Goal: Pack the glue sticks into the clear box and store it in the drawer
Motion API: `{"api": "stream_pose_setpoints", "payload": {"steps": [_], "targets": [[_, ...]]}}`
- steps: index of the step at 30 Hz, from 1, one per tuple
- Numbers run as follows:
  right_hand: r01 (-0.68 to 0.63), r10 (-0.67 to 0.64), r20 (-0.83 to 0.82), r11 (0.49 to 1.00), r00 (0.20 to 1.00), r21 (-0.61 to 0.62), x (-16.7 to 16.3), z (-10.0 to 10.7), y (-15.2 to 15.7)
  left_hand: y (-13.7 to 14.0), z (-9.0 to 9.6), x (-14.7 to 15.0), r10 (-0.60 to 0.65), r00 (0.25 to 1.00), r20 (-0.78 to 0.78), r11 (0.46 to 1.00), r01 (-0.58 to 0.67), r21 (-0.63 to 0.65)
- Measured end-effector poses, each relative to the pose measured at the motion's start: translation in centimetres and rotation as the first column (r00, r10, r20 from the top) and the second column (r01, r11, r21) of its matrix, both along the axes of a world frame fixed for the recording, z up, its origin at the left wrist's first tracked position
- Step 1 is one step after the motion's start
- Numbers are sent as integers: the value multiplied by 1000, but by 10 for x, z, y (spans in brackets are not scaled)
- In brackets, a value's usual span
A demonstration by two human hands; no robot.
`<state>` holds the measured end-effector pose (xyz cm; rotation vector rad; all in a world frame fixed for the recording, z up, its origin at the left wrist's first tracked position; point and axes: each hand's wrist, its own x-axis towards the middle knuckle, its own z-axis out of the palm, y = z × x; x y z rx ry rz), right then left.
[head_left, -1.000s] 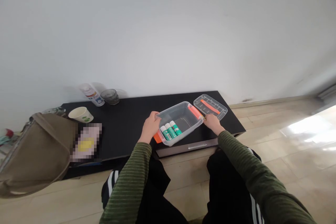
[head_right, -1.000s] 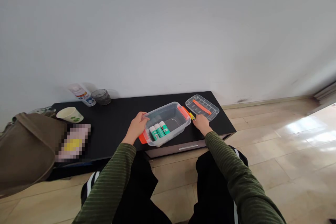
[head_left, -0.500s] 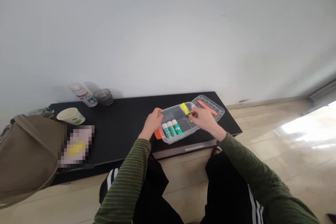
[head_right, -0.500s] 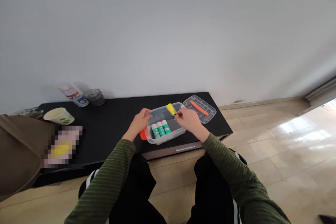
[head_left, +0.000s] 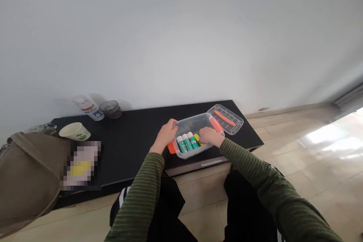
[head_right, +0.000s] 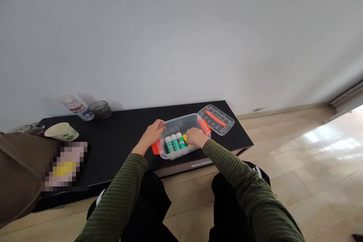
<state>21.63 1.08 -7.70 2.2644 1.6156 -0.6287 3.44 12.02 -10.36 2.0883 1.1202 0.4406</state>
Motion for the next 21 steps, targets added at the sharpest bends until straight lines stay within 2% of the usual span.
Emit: {"api": "stream_pose_setpoints", "payload": {"steps": [4,6,7,9,11,13,15,16,17,19,21], "targets": [[-14,15,-18,999,1000,52,0,0,-2,4,-3,1,-2,1000,28,1000,2,11],[-18,25,-45,986,999,167,1,4,-6,5,-4,2,-4,999,40,1000,4,11],[-18,37,-66,965,997,263,3,6,-10,5,-4,3,-3,999,45,1000,2,8],[-7,64,-98,868,993,497,10,13,-20,6,-5,3,3,999,50,1000,-3,-4],[32,53,-103,725,993,688,26,18,-33,6,-4,3,5,999,53,1000,-4,-15],[93,-27,-96,603,995,792,52,19,-47,5,-4,2,8,998,58,1000,-7,-19],[168,-150,-103,539,983,825,85,14,-60,4,-3,2,18,998,66,1000,-17,-21],[203,-203,-107,544,973,815,104,9,-66,3,-2,1,27,997,71,999,-25,-23],[239,-246,-113,572,962,785,122,2,-72,2,-2,1,35,996,77,999,-33,-25],[291,-266,-139,707,954,645,155,-17,-84,0,0,1,55,995,82,998,-52,-29],[253,-194,-167,831,967,495,178,-38,-94,-2,3,0,89,994,68,996,-87,-32]]}}
